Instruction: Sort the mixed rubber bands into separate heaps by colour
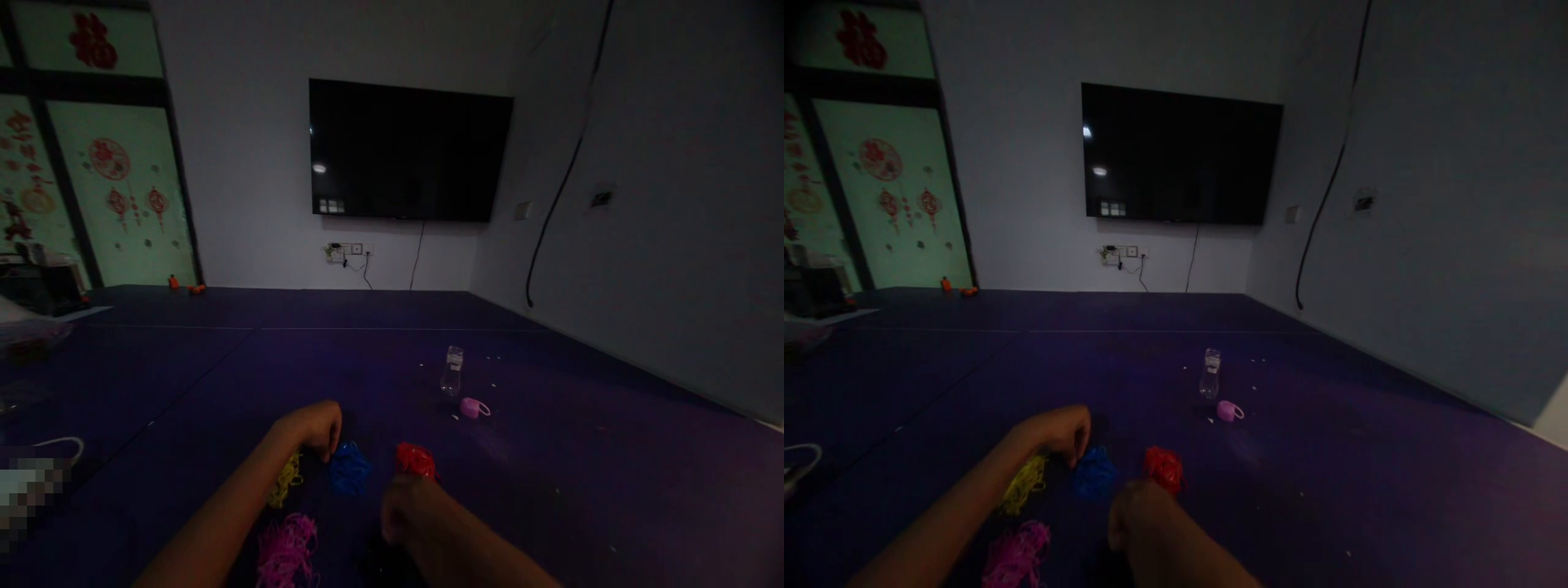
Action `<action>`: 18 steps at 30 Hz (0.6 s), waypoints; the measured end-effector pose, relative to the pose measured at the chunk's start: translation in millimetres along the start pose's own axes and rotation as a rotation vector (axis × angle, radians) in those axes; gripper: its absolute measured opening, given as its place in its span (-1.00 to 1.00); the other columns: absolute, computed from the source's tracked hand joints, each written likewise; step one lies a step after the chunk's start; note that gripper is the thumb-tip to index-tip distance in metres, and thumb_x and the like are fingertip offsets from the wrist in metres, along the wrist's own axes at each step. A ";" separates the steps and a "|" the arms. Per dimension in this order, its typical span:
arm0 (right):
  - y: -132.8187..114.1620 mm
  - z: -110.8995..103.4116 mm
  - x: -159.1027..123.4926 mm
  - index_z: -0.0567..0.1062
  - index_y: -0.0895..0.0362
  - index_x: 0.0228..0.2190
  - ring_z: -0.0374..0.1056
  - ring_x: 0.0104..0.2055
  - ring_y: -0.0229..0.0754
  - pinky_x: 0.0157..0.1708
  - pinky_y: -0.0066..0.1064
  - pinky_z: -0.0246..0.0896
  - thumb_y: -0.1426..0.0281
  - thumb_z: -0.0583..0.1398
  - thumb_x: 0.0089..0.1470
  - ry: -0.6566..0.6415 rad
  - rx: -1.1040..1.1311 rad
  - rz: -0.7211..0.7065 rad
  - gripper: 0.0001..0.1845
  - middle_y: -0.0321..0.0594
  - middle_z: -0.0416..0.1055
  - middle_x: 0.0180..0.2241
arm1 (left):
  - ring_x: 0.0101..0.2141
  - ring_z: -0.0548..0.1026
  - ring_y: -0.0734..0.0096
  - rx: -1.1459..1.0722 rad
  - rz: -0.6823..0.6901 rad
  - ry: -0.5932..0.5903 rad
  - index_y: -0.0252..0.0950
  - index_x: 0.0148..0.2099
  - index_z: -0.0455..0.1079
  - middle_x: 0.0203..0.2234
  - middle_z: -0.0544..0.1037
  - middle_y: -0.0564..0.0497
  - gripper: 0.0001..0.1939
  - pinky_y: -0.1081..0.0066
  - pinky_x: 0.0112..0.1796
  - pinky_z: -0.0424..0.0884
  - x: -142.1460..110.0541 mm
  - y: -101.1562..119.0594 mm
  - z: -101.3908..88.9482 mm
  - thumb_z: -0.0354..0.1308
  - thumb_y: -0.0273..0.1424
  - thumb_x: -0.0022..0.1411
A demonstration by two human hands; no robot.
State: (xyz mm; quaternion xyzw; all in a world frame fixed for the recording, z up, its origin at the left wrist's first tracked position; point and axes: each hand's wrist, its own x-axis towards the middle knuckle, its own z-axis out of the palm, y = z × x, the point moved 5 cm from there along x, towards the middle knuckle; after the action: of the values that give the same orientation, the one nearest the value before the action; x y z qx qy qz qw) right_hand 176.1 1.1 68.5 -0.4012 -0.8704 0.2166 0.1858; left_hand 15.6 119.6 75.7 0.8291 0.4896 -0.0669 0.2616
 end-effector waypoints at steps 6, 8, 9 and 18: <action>-6.8 16.0 -18.5 0.49 0.13 -0.55 0.34 -0.43 -0.24 -0.39 -0.48 0.19 0.56 0.05 -0.12 0.073 0.076 0.058 -0.77 -0.24 0.44 -0.49 | -0.55 0.44 0.42 0.036 0.005 -0.012 -0.30 -0.59 0.45 -0.65 0.50 0.09 -0.83 0.54 -0.54 0.25 -3.4 0.9 4.5 0.16 -0.67 -0.18; -9.2 7.3 -18.7 0.51 0.13 -0.52 0.36 -0.41 -0.24 -0.36 -0.47 0.20 0.56 0.03 -0.11 0.092 0.092 0.057 -0.74 -0.23 0.46 -0.47 | -0.57 0.42 0.43 0.063 -0.008 0.015 -0.31 -0.61 0.42 -0.66 0.48 0.10 -0.79 0.53 -0.54 0.23 -7.9 1.6 4.6 0.09 -0.70 -0.18; -9.0 1.4 -18.3 0.52 0.13 -0.51 0.37 -0.40 -0.24 -0.36 -0.47 0.21 0.56 0.03 -0.10 0.112 0.114 0.064 -0.73 -0.23 0.47 -0.47 | -0.58 0.40 0.44 0.079 -0.017 0.041 -0.32 -0.63 0.40 -0.67 0.46 0.09 -0.78 0.52 -0.54 0.22 -12.2 2.1 2.8 0.06 -0.71 -0.19; 42.1 -45.1 -5.4 0.52 0.18 -0.24 0.43 -0.34 -0.16 -0.34 -0.37 0.33 0.33 0.02 0.09 0.634 0.304 0.168 -0.67 -0.11 0.50 -0.35 | -0.30 0.38 0.43 0.008 0.231 0.450 -0.29 -0.36 0.33 -0.33 0.44 0.03 -0.83 0.49 -0.28 0.23 -95.0 68.8 1.8 -0.03 -0.61 0.09</action>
State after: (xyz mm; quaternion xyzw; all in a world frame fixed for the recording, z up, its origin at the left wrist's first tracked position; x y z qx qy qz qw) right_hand 227.8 31.7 83.3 -0.4863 -0.6913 0.2229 0.4857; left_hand 25.6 18.5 134.4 0.8746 0.4372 0.1477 0.1487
